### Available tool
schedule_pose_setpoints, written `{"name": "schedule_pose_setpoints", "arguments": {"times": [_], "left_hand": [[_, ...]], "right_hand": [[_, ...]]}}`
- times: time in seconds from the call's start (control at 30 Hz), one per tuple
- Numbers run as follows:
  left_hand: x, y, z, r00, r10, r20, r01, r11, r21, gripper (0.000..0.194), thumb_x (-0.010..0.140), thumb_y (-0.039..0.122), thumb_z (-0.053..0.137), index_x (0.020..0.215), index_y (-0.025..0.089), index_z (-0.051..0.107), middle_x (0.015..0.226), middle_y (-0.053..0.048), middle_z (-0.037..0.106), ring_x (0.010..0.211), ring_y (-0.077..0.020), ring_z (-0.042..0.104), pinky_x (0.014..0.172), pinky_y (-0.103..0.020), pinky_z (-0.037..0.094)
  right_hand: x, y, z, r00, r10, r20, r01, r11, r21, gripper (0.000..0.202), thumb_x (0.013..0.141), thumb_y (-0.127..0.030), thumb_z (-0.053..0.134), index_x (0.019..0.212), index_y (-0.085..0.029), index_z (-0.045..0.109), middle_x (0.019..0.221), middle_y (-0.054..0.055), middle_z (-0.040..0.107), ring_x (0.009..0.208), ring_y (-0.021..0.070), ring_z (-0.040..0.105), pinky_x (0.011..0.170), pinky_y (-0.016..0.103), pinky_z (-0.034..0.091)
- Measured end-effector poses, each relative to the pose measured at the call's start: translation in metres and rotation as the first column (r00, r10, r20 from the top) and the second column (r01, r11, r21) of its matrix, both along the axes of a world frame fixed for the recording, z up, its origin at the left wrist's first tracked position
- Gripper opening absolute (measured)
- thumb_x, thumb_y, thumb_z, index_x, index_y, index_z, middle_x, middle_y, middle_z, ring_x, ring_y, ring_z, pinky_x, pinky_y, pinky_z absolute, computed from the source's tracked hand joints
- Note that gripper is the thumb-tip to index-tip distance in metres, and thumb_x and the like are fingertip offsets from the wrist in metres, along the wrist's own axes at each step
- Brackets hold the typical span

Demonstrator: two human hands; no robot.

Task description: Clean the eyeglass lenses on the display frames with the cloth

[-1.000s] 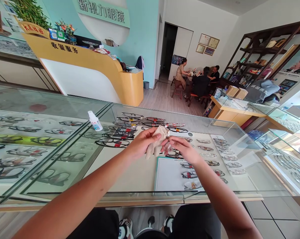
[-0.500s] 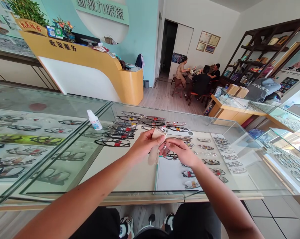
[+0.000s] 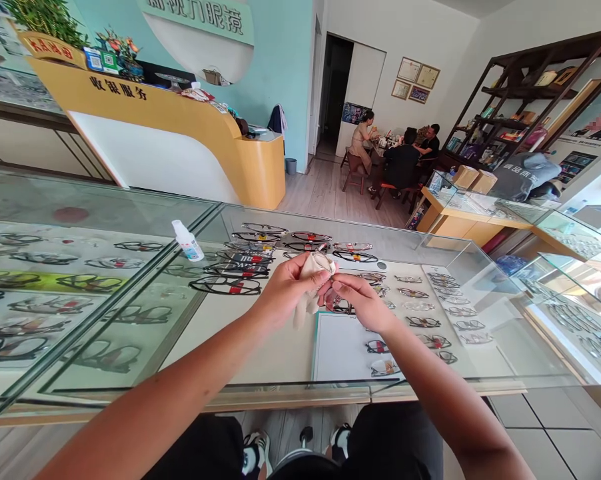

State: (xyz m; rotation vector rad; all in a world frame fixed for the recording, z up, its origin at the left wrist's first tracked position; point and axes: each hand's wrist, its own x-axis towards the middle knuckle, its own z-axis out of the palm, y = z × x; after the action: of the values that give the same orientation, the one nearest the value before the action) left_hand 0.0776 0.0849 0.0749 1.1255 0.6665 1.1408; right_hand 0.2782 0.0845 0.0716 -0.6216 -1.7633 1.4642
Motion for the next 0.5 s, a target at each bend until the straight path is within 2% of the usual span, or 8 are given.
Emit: {"name": "schedule_pose_setpoints", "arguments": {"times": [0.2, 0.33, 0.5], "left_hand": [[0.001, -0.004, 0.006, 0.998, 0.057, -0.024, -0.056, 0.998, 0.033, 0.04, 0.083, 0.054, 0.093, 0.093, 0.018, 0.078, 0.062, 0.0, 0.067, 0.054, -0.0178, 0.064, 0.052, -0.031, 0.056], [-0.001, -0.003, 0.005, 0.997, 0.052, -0.056, -0.047, 0.996, 0.078, 0.047, 0.089, 0.065, 0.084, 0.09, 0.019, 0.076, 0.057, -0.001, 0.066, 0.05, -0.02, 0.064, 0.053, -0.034, 0.057], [-0.015, 0.009, -0.001, 0.975, 0.085, -0.203, -0.062, 0.991, 0.118, 0.057, 0.093, 0.074, 0.075, 0.089, 0.017, 0.074, 0.066, -0.003, 0.069, 0.056, -0.0173, 0.064, 0.053, -0.027, 0.05]], "right_hand": [[-0.001, -0.005, 0.001, 0.996, -0.046, 0.08, 0.037, 0.994, 0.106, 0.047, 0.113, -0.058, 0.054, 0.099, -0.02, 0.078, 0.091, 0.005, 0.073, 0.082, 0.0185, 0.063, 0.083, 0.033, 0.052], [-0.001, -0.007, 0.003, 0.994, -0.039, 0.098, 0.028, 0.993, 0.117, 0.049, 0.113, -0.058, 0.053, 0.101, -0.019, 0.079, 0.09, 0.005, 0.072, 0.083, 0.0185, 0.062, 0.082, 0.033, 0.052], [0.002, -0.006, 0.002, 0.997, -0.044, 0.068, 0.039, 0.996, 0.075, 0.046, 0.111, -0.059, 0.058, 0.105, -0.019, 0.081, 0.094, 0.007, 0.076, 0.084, 0.019, 0.064, 0.084, 0.034, 0.054]]}}
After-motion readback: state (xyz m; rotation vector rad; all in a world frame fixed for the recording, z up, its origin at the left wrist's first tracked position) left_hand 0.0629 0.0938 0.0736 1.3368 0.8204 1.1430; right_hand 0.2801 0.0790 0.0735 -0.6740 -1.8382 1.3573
